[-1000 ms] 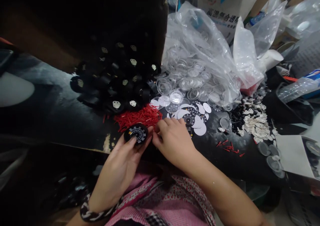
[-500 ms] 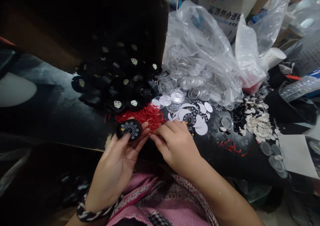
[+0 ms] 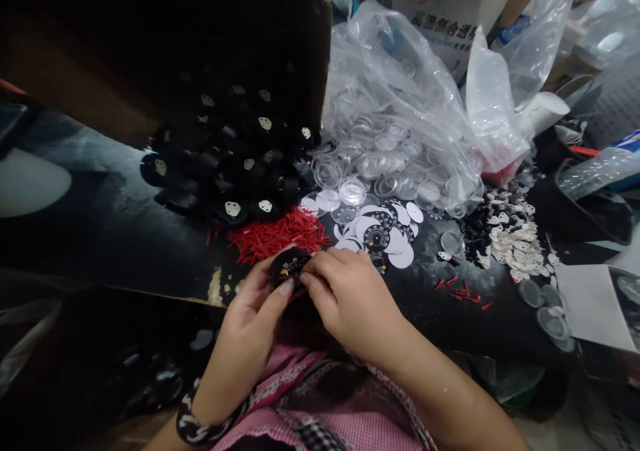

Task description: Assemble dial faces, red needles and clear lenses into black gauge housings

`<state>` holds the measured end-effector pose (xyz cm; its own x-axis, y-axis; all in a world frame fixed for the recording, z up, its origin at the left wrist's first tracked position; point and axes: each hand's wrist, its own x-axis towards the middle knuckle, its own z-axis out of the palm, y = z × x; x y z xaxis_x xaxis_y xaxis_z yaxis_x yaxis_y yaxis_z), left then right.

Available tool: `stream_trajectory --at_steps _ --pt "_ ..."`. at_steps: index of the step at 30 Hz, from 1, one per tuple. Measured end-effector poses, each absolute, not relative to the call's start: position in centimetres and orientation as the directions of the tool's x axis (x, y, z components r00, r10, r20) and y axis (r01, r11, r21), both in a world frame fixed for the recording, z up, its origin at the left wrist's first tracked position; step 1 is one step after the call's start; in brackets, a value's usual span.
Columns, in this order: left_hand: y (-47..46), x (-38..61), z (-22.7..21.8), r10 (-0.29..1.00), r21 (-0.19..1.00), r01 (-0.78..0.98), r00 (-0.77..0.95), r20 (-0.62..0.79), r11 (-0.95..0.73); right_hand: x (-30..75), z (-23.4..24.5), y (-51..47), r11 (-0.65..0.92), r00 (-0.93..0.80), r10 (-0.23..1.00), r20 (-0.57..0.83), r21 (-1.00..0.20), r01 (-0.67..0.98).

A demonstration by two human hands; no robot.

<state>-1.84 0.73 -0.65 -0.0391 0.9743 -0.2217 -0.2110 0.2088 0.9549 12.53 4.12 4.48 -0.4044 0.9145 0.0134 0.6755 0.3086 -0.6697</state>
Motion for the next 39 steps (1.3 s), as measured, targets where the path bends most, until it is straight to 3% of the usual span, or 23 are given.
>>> stream_trajectory --at_steps 10,15,19,23,25,28,31,37,39 --pt "0.1 -2.0 0.2 0.964 0.980 -0.058 -0.177 -0.199 0.192 12.0 4.5 2.9 0.260 -0.365 0.931 0.017 -0.732 0.630" --pt "0.7 -2.3 -0.2 0.948 0.929 -0.228 -0.057 -0.313 0.293 12.0 4.4 3.2 0.231 -0.324 0.946 -0.003 -0.694 0.681" --pt "0.7 -2.9 -1.0 0.902 0.821 -0.379 0.119 -0.414 0.427 12.3 4.1 3.8 0.423 -0.409 0.899 0.158 -0.560 0.712" --pt "0.3 -2.5 -1.0 0.896 0.808 -0.410 0.055 -0.441 0.423 12.1 3.6 4.3 0.569 -0.517 0.823 0.237 -0.336 0.751" --pt "0.2 -1.8 -0.8 0.860 0.750 -0.485 0.010 -0.510 0.450 11.8 3.6 4.4 0.565 -0.500 0.824 0.265 -0.325 0.759" --pt "0.3 -0.8 -0.6 0.810 0.632 -0.619 0.012 -0.586 0.466 11.6 4.0 4.6 0.445 -0.399 0.895 0.198 -0.439 0.780" --pt "0.4 -0.5 -0.8 0.840 0.640 -0.643 0.012 -0.542 0.421 11.6 4.5 4.8 0.327 -0.356 0.933 0.045 -0.517 0.791" --pt "0.4 -0.5 -0.2 0.770 0.456 -0.743 0.124 -0.626 0.491 11.0 4.4 4.9 0.394 -0.415 0.910 0.018 -0.349 0.850" --pt "0.2 -0.4 -0.2 0.786 0.481 -0.740 0.103 -0.610 0.470 10.8 4.7 4.8 0.360 -0.385 0.923 -0.005 -0.347 0.866"
